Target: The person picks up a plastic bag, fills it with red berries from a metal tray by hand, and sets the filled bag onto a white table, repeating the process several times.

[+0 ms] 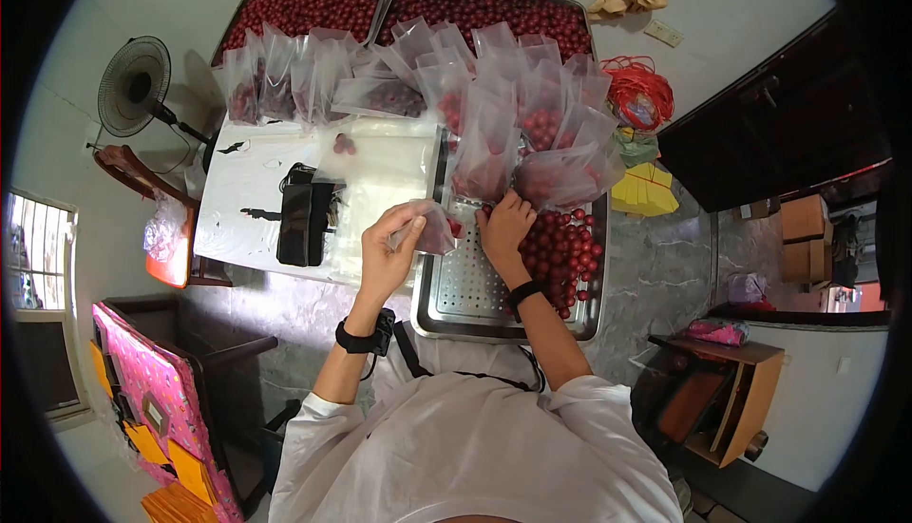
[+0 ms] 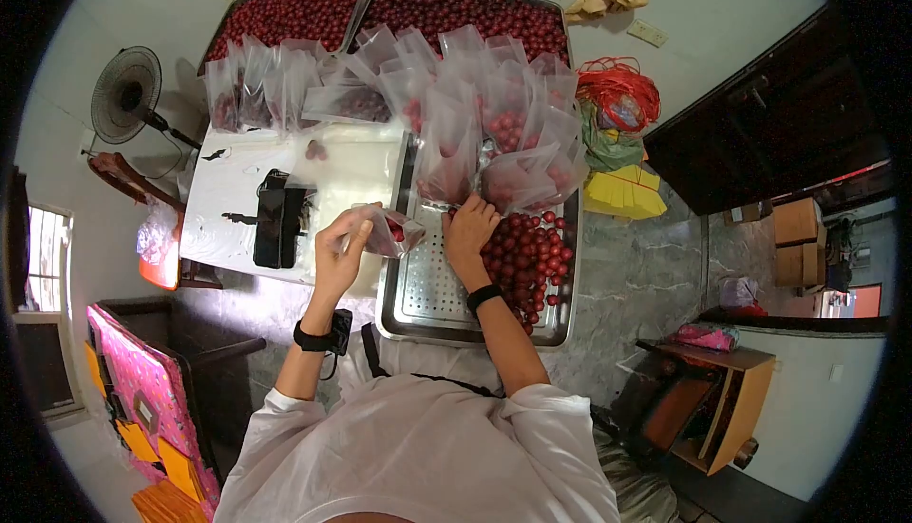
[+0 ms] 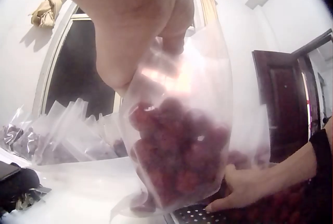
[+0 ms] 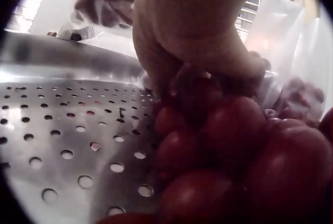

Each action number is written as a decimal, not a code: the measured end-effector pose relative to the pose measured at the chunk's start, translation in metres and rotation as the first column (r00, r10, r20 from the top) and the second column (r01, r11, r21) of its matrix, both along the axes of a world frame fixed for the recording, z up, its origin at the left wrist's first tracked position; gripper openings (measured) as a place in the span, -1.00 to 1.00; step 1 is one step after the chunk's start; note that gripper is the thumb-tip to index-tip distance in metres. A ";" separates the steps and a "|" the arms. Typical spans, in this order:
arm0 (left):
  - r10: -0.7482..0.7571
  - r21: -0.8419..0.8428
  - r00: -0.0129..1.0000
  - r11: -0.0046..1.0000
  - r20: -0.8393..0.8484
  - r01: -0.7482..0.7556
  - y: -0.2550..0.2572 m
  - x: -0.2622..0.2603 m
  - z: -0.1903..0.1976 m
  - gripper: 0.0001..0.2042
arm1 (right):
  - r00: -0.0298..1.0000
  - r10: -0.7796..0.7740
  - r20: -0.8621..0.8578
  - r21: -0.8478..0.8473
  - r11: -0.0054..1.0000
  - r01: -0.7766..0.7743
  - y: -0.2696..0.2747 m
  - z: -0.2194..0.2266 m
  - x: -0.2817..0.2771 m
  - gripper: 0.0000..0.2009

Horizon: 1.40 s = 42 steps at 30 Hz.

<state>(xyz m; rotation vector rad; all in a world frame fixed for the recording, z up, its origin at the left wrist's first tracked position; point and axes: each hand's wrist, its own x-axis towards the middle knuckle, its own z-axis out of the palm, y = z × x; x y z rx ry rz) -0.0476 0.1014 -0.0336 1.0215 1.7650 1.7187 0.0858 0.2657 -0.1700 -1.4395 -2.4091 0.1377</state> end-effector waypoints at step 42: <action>0.097 0.021 0.995 0.995 0.033 -0.097 -0.004 -0.007 -0.014 -0.83 | 0.913 0.391 -0.114 -0.009 0.919 -0.395 -0.017 0.006 0.020 -0.60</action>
